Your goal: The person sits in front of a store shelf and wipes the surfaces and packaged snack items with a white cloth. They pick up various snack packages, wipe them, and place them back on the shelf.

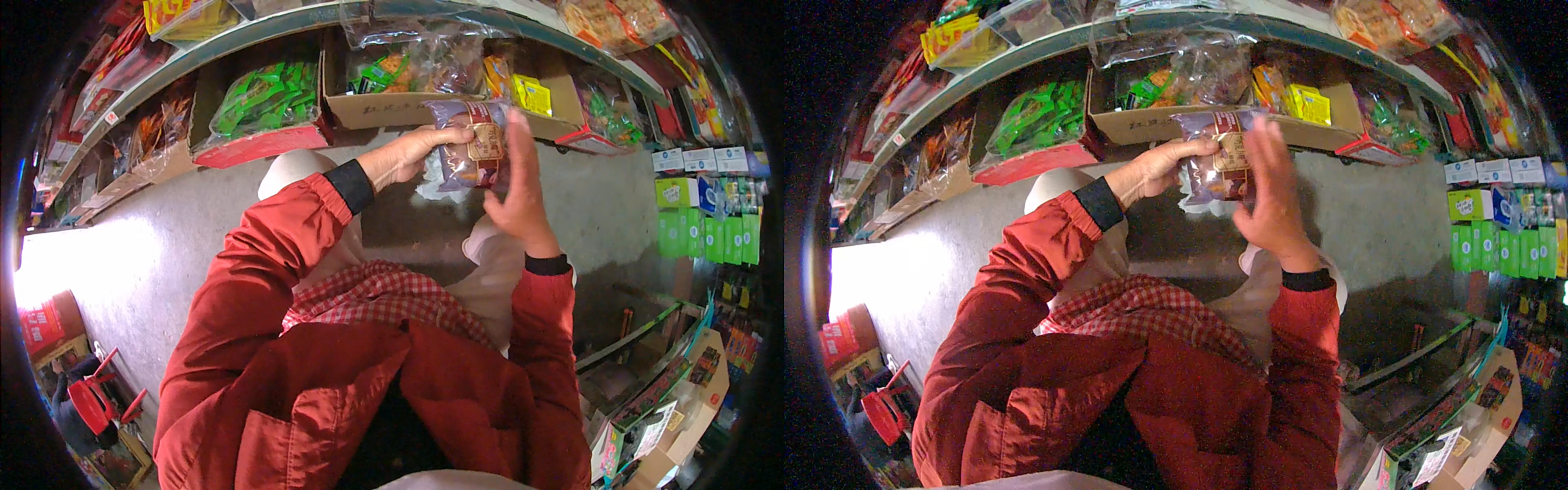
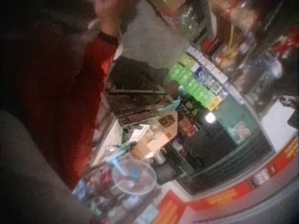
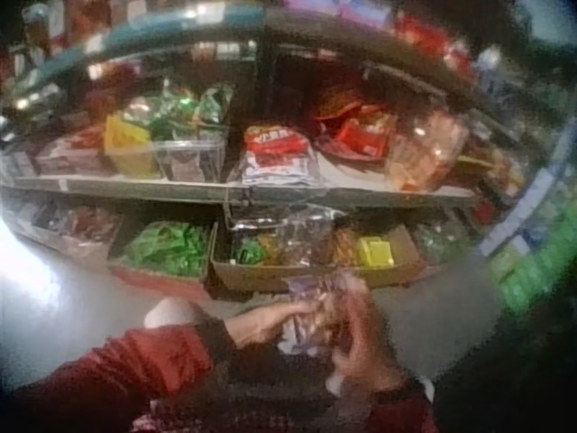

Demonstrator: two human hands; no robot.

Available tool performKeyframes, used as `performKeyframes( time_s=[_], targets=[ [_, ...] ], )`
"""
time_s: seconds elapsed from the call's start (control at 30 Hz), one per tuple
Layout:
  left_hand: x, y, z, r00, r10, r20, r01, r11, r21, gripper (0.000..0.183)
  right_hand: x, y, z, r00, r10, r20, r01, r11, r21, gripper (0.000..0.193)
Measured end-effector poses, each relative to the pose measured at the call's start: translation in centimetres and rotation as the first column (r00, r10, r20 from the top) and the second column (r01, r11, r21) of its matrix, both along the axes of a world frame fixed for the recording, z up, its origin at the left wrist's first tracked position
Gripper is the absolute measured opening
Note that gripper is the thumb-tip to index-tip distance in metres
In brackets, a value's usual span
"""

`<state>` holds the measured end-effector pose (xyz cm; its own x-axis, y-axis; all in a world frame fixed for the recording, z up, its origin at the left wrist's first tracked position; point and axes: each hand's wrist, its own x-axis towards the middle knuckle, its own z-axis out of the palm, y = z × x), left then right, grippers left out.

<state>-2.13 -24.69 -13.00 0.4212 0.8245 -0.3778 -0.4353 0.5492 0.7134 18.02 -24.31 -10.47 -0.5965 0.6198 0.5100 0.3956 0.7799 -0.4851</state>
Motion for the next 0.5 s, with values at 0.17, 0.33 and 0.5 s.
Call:
performKeyframes(
  time_s=[0.17, 0.33, 0.5],
  targets=[
    [-0.7, 0.2, 0.1, 0.998, 0.054, 0.044, -0.06, 0.988, 0.14, 0.045, 3.8, 0.8, -1.6, 0.795, -0.375, -0.476, -0.02, 0.769, -0.639, 0.079],
    [-0.7, 0.5, -0.8, 0.993, 0.06, 0.104, -0.073, 0.989, 0.13, 0.042, 3.2, 0.5, -6.8, 0.947, -0.214, -0.239, -0.029, 0.686, -0.727, 0.07],
    [0.1, 0.4, -1.3, 0.991, 0.06, 0.116, -0.072, 0.993, 0.098, 0.042, 0.8, -0.4, -8.1, 0.98, -0.16, -0.119, -0.007, 0.569, -0.822, 0.061]
  ],
)
